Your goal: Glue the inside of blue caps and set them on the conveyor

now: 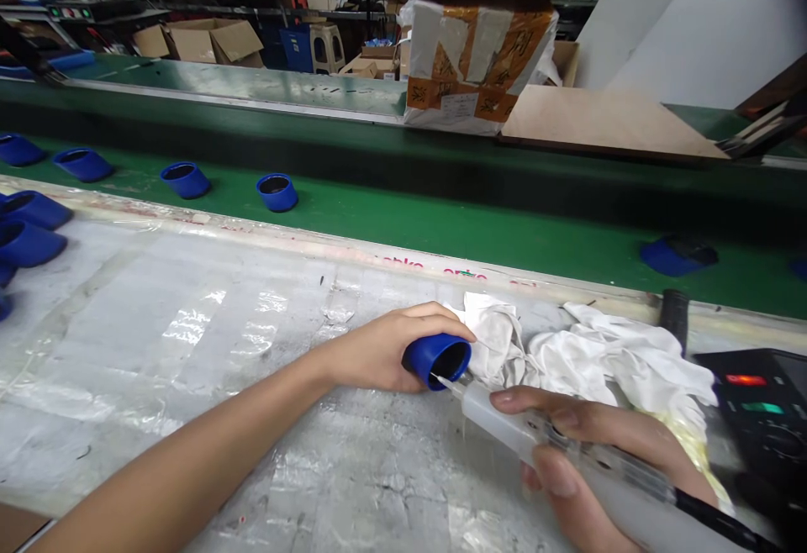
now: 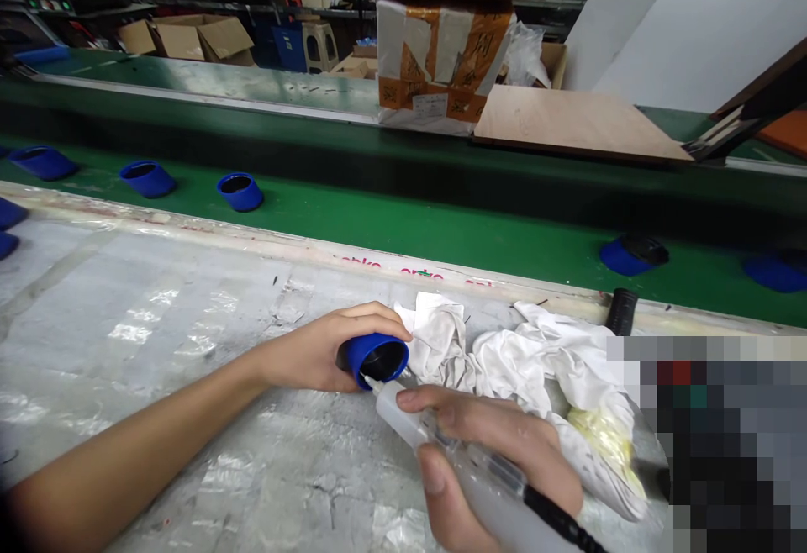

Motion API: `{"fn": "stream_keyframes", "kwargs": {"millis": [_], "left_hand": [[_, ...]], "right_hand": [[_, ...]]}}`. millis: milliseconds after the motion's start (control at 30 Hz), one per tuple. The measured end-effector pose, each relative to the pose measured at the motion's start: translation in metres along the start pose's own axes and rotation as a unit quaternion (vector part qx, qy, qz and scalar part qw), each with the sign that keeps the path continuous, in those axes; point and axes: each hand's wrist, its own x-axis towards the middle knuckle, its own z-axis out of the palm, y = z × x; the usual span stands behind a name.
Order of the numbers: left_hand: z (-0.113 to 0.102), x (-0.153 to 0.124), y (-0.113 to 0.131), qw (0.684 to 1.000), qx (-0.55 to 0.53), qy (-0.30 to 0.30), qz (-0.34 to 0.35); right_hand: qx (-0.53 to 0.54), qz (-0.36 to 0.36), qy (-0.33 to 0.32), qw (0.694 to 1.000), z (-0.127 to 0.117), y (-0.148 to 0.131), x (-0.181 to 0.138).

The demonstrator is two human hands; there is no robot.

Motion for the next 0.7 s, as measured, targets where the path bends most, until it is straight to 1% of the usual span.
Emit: {"fn": "stream_keyframes", "kwargs": {"millis": [67,133,167,267,333,400,467,500,533,567,700], "left_hand": [[0.0,0.0,0.0,1.0,0.002,0.0,0.005],[0.0,0.0,0.0,1.0,0.003,-0.001,0.01],[0.0,0.0,0.0,1.0,0.003,0.001,0.011],[0.0,0.0,0.0,1.0,0.003,0.006,0.013],[0.0,0.0,-0.001,1.0,0.003,0.006,0.017],[0.0,0.0,-0.001,1.0,0.006,0.004,0.019],[0.0,-0.001,-0.002,1.0,0.008,0.004,0.02],[0.0,-0.001,-0.002,1.0,0.009,0.005,0.021],[0.0,-0.001,-0.003,1.0,0.009,0.006,0.021],[0.0,-0.001,-0.003,1.0,0.01,0.007,0.02],[0.0,-0.001,-0.003,1.0,0.013,0.01,0.022]], "right_hand": [[-0.014,-0.032,0.015,0.999,0.005,0.002,-0.001],[-0.024,-0.048,0.044,0.998,0.009,0.005,-0.002],[-0.024,-0.056,0.045,0.997,0.01,0.007,-0.002],[-0.008,-0.127,0.014,0.992,0.007,0.015,-0.001],[0.01,-0.161,0.012,0.987,0.0,0.021,0.001],[0.021,-0.161,-0.005,0.987,-0.008,0.025,0.003],[0.025,-0.152,-0.051,0.987,-0.014,0.026,0.005],[0.025,-0.158,-0.077,0.984,-0.015,0.026,0.006],[0.022,-0.165,-0.089,0.982,-0.014,0.025,0.006],[0.019,-0.163,-0.077,0.983,-0.013,0.024,0.006],[-0.013,-0.118,0.048,0.992,0.003,0.02,0.002]]}}
